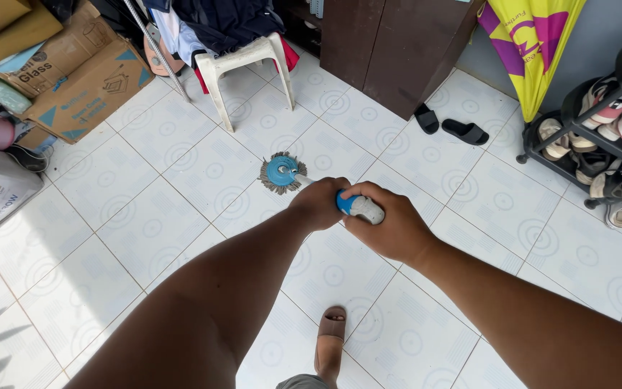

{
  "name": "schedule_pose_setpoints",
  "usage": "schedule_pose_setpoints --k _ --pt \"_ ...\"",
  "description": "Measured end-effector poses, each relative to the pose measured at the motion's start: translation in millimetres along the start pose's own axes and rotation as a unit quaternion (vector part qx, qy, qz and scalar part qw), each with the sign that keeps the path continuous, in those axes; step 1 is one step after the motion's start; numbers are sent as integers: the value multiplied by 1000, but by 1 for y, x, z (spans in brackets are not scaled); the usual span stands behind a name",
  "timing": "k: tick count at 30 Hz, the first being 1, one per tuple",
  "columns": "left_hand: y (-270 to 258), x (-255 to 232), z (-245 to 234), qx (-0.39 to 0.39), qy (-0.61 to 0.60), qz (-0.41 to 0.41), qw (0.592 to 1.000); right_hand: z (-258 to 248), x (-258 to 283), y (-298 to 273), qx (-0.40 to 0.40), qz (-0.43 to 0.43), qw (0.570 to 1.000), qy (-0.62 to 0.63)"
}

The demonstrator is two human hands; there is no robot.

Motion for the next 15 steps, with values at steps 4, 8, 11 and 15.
schedule_pose_setpoints --k 4,8,11,15 --pt "-36 -49 17 -42 -39 27 998 -23 7 -41 -56 61 996 39" --pt "-59 -77 54 -129 -56 165 976 -38 1 -91 -168 -5 979 112" --pt "-77 -99 78 -162 -45 193 967 -48 4 -124 -236 -38 967 92" --pt "-113 -150 101 -140 -45 147 978 -65 12 -177 -286 1 958 28"
Point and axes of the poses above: each hand's wrist, its own y-axis towards the middle knuckle, its own z-axis out of the palm, x = y × z, the point moved 1 cm from there along y, towards the middle knuckle, and after that the axes turned 5 degrees about z, right-handed, at the moved point
